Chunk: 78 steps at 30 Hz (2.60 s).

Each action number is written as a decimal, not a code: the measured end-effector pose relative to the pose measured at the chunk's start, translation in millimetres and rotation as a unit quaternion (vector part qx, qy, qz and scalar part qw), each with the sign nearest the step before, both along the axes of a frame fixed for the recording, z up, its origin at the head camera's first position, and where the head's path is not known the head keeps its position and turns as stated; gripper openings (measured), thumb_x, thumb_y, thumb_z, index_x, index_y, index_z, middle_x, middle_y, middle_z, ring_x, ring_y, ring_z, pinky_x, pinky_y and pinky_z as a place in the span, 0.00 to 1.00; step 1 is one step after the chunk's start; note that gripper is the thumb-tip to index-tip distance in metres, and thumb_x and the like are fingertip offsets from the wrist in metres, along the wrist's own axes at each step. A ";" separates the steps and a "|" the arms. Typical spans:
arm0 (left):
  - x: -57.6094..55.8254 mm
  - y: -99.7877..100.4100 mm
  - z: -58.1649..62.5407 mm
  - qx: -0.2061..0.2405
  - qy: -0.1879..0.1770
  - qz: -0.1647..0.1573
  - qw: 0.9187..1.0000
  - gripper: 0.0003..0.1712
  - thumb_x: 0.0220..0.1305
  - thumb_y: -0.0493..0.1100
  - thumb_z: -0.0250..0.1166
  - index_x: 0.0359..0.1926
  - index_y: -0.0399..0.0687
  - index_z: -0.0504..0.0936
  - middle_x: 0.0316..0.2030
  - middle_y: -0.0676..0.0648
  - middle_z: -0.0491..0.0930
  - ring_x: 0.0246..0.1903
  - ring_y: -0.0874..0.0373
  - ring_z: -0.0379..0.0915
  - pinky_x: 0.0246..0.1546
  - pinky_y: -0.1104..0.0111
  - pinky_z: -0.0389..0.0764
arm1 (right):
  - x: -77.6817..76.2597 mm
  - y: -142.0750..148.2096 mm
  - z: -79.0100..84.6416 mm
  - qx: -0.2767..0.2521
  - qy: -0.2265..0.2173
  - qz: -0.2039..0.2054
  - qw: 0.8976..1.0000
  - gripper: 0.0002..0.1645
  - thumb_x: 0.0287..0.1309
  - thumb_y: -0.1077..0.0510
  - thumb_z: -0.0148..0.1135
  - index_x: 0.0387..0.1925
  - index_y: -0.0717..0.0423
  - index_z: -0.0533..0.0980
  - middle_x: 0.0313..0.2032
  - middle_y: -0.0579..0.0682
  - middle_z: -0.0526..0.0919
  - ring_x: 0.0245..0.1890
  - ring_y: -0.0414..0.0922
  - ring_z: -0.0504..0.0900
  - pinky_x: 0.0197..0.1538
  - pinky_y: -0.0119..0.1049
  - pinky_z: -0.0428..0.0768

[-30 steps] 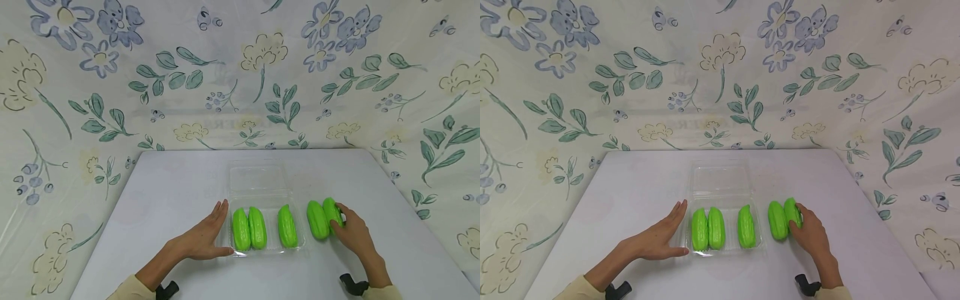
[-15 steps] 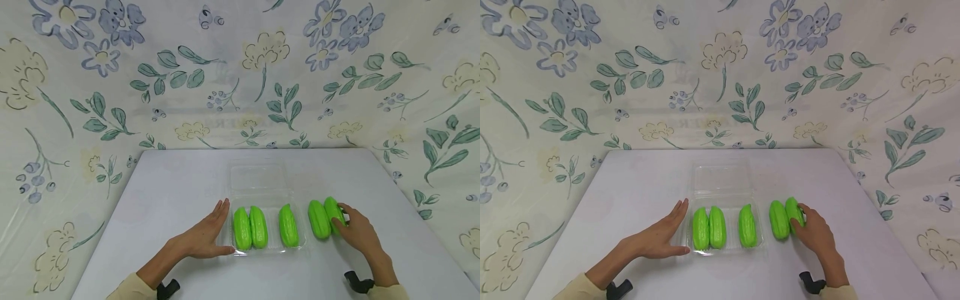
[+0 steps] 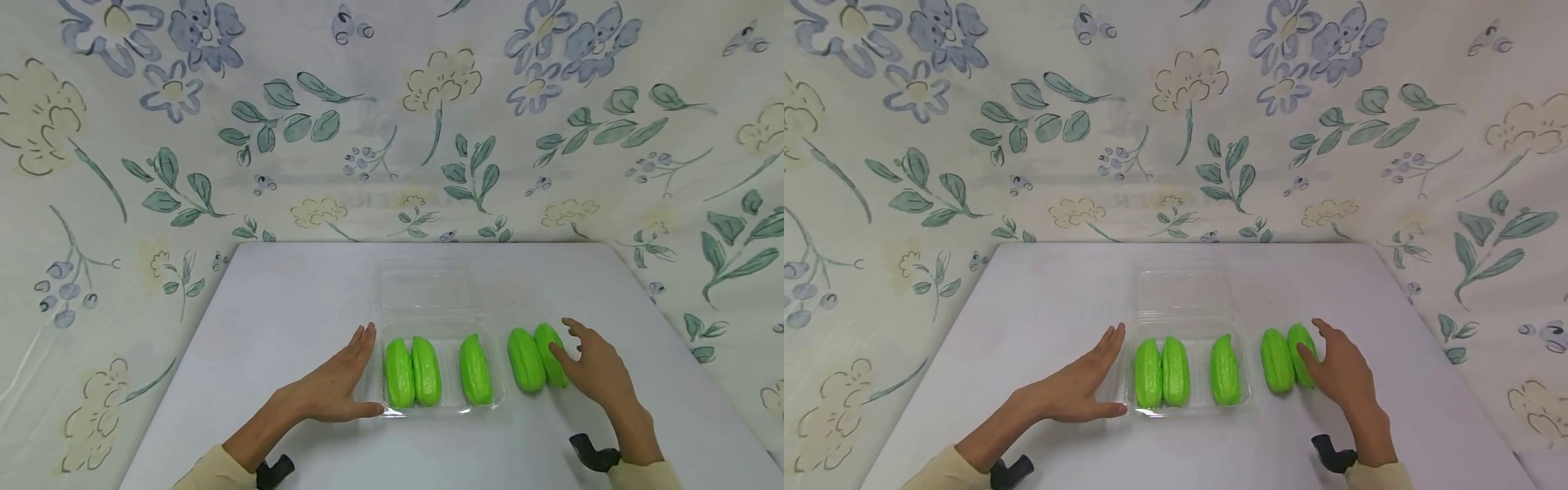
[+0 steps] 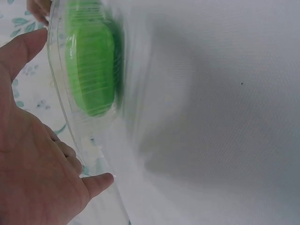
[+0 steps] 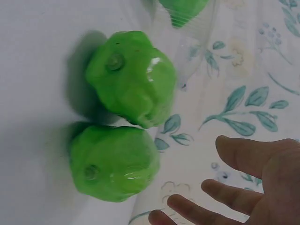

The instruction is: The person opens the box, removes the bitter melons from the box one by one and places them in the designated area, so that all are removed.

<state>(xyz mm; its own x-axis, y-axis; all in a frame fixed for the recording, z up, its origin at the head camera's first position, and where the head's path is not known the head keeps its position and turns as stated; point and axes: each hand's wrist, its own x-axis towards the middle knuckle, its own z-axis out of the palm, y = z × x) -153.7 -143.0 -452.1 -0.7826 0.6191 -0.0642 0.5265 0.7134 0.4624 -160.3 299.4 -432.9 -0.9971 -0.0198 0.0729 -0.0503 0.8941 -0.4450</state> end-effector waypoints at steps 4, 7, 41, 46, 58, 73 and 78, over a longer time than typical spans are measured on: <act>0.1 -1.2 1.0 -0.002 -0.006 0.001 1.000 0.69 0.56 0.68 0.64 0.76 0.37 0.31 0.77 0.39 0.33 0.75 0.48 0.27 0.70 0.54 0.52 | 0.5 -5.9 6.7 -0.005 0.026 0.001 1.000 0.37 0.68 0.47 0.58 0.69 0.66 0.62 0.57 0.72 0.73 0.50 0.68 0.77 0.38 0.61 0.79; 0.5 -2.1 1.3 -0.002 -0.007 0.001 1.000 0.69 0.56 0.69 0.64 0.76 0.37 0.30 0.77 0.39 0.33 0.75 0.48 0.26 0.70 0.54 0.52 | 1.2 -11.6 11.4 -0.009 0.047 0.004 0.999 0.37 0.67 0.48 0.60 0.69 0.65 0.63 0.56 0.71 0.74 0.49 0.67 0.78 0.38 0.61 0.79; 2.8 -3.0 -0.1 0.013 -0.018 0.005 1.000 0.67 0.57 0.66 0.65 0.76 0.33 0.34 0.76 0.38 0.33 0.75 0.45 0.28 0.70 0.53 0.51 | 12.0 -89.5 10.1 -0.171 0.048 0.133 0.975 0.31 0.61 0.59 0.67 0.65 0.58 0.70 0.52 0.61 0.80 0.45 0.56 0.83 0.41 0.43 0.83; 2.7 -3.0 0.3 0.013 -0.023 0.008 1.000 0.68 0.57 0.67 0.65 0.76 0.34 0.33 0.76 0.39 0.33 0.75 0.46 0.27 0.70 0.53 0.51 | 15.1 -99.0 3.4 -0.175 0.042 0.137 0.974 0.32 0.60 0.59 0.69 0.64 0.59 0.71 0.52 0.61 0.80 0.44 0.55 0.83 0.40 0.40 0.84; 4.0 -2.8 -0.9 0.004 -0.029 0.014 0.999 0.68 0.57 0.68 0.64 0.76 0.36 0.32 0.76 0.40 0.31 0.75 0.48 0.26 0.69 0.52 0.52 | 26.4 -120.0 -4.5 -0.156 0.017 0.142 0.977 0.37 0.55 0.62 0.72 0.65 0.63 0.69 0.58 0.60 0.77 0.48 0.54 0.82 0.44 0.42 0.83; 4.8 -1.8 -4.6 0.011 -0.028 0.013 0.999 0.68 0.57 0.68 0.64 0.76 0.36 0.32 0.76 0.40 0.31 0.75 0.50 0.25 0.70 0.53 0.52 | 30.1 -147.3 -18.0 -0.058 -0.014 0.106 0.993 0.38 0.54 0.57 0.73 0.65 0.62 0.70 0.57 0.65 0.76 0.55 0.61 0.77 0.54 0.57 0.76; 5.0 -1.4 -5.6 0.009 -0.032 0.016 0.999 0.68 0.56 0.69 0.63 0.76 0.37 0.32 0.77 0.41 0.32 0.75 0.50 0.26 0.69 0.53 0.53 | 28.9 -149.7 -23.3 -0.060 -0.015 0.108 0.992 0.38 0.54 0.58 0.73 0.66 0.60 0.69 0.57 0.64 0.76 0.54 0.61 0.77 0.52 0.57 0.77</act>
